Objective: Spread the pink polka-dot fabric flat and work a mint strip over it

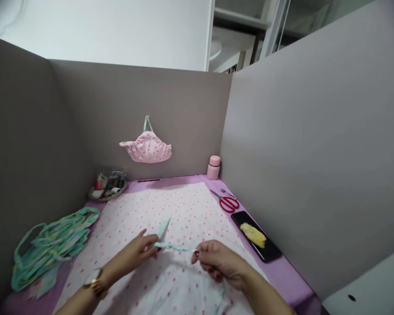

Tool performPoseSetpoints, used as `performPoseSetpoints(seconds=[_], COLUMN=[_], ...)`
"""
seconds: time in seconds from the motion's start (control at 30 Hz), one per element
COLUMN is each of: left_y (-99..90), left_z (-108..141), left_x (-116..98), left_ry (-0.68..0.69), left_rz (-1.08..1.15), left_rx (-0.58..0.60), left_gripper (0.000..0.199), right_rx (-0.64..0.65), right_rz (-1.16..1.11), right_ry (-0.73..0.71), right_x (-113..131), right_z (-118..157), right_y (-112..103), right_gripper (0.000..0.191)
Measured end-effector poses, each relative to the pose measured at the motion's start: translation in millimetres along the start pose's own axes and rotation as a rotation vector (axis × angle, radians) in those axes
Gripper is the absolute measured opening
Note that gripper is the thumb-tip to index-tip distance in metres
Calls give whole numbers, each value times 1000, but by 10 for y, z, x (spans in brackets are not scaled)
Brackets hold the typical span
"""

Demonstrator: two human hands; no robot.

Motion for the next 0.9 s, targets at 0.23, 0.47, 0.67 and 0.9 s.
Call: performPoseSetpoints(seconds=[0.23,0.47,0.67,0.9], left_y=[-339,-91,-111,-407], left_z=[862,1131,1088,1375], left_x=[366,520,426,281], left_ry=[-260,-470,-427,-452], left_rz=[197,329,442,487], left_rx=[-21,-55,-51,-47], left_gripper=[35,36,39,49], right_rx=[-225,-348,-214,67], right_rz=[-171,-67,752,675], right_ry=[-52,-124,-647,-396], right_x=[82,-60,-205,-222], right_z=[170,-294,-825,-840], right_y=[-834,-519,479,417], right_gripper=[44,32,35,13])
Point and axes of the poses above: each hand's wrist, its own z-axis away from the middle knuckle, its own y-axis out of the palm, x = y × z, the point moved 3 cm from there along -z, towards the middle knuckle, and after that the axes turned 2 degrees about -y, right-handed, at the moved point
